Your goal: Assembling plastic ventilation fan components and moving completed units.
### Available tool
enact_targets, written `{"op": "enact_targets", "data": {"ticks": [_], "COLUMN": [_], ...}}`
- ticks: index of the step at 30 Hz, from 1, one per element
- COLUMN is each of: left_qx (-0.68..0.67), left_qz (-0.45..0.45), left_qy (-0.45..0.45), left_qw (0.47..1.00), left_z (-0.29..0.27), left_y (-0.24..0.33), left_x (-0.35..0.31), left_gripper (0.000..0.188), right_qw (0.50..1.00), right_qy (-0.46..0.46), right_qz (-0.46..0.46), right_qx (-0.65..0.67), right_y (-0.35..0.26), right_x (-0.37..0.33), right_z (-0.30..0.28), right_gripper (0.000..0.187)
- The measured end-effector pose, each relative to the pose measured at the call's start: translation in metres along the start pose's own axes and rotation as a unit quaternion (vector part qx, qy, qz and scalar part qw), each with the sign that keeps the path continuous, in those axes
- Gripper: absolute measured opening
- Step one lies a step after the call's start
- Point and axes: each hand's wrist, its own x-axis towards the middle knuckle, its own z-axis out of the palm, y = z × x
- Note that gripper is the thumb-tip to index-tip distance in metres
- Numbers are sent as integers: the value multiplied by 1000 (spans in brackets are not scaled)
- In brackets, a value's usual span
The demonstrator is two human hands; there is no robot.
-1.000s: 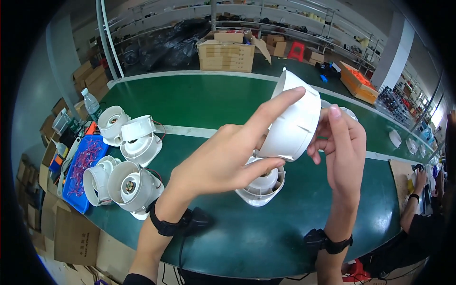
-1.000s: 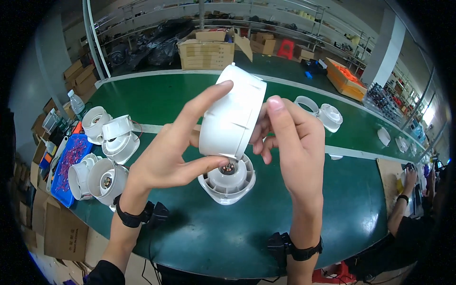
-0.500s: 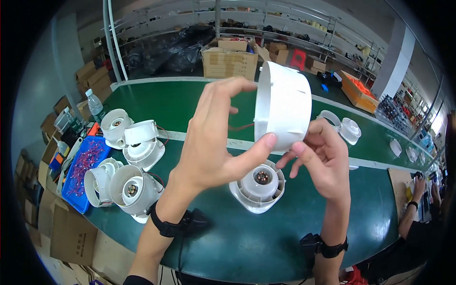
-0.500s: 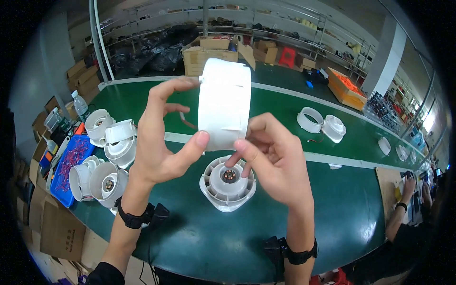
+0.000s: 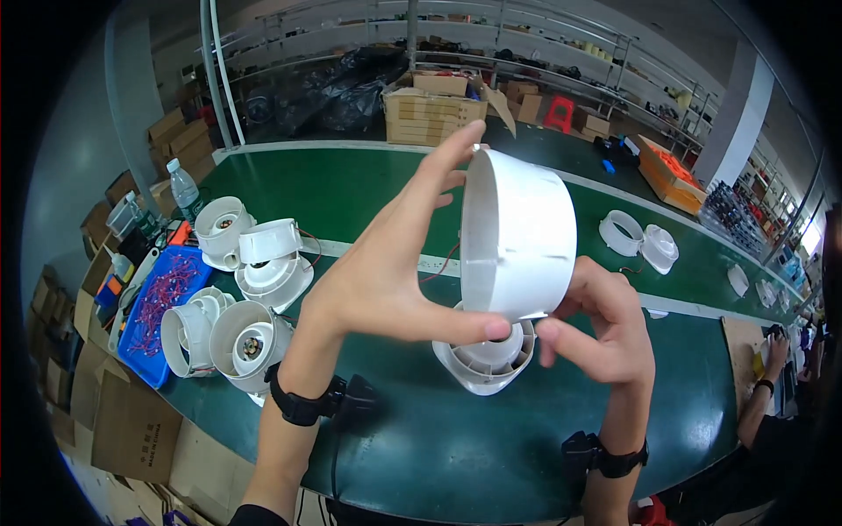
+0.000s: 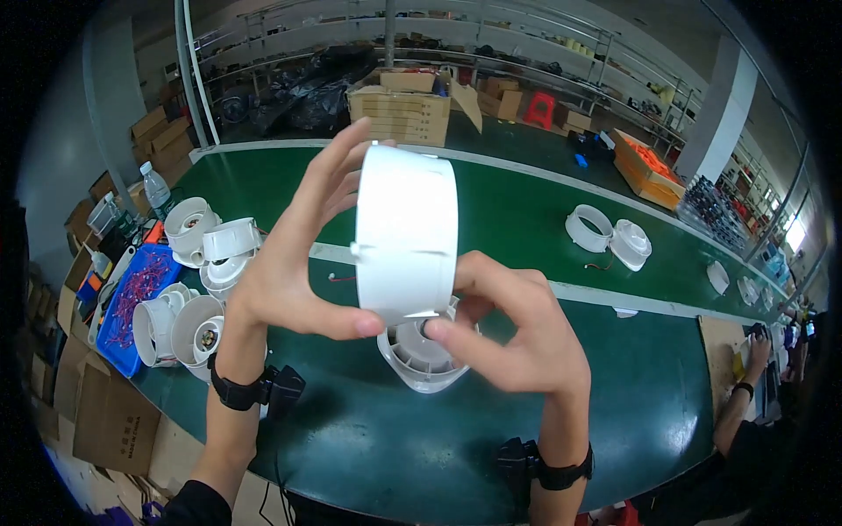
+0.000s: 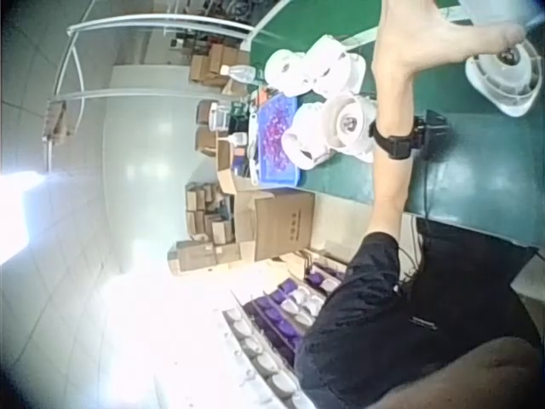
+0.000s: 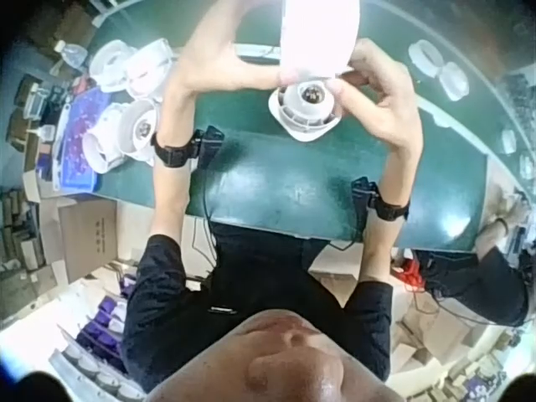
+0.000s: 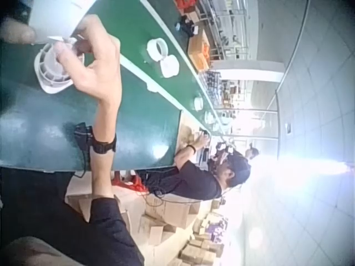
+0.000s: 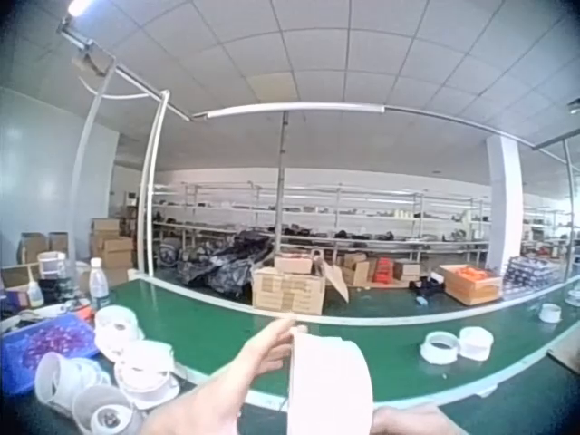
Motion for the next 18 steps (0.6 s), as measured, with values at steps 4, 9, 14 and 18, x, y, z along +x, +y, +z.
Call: {"op": "enact_targets", "data": {"ticks": [4,9,14,18], "left_qx": [21,39,29,18], "left_qz": [29,45,60,27], "left_qy": [-14,-21,-50,-65], "left_qw": [999,998,997,997], "left_z": [8,11,12,17], "left_y": [1,5,8,13], "left_x": [2,5,4,6], "left_gripper": [125,120,117,125], "right_qw": [990,975,966,962], "right_qy": [51,87,80,157], "right_qz": [-38,16,40,78], "right_qx": [125,202,241,208], "right_y": [7,10,9,-1], "right_x": [-3,0,-2,2], "right_z": [-1,-1,0,9], "right_gripper": [20,17,25,41]}}
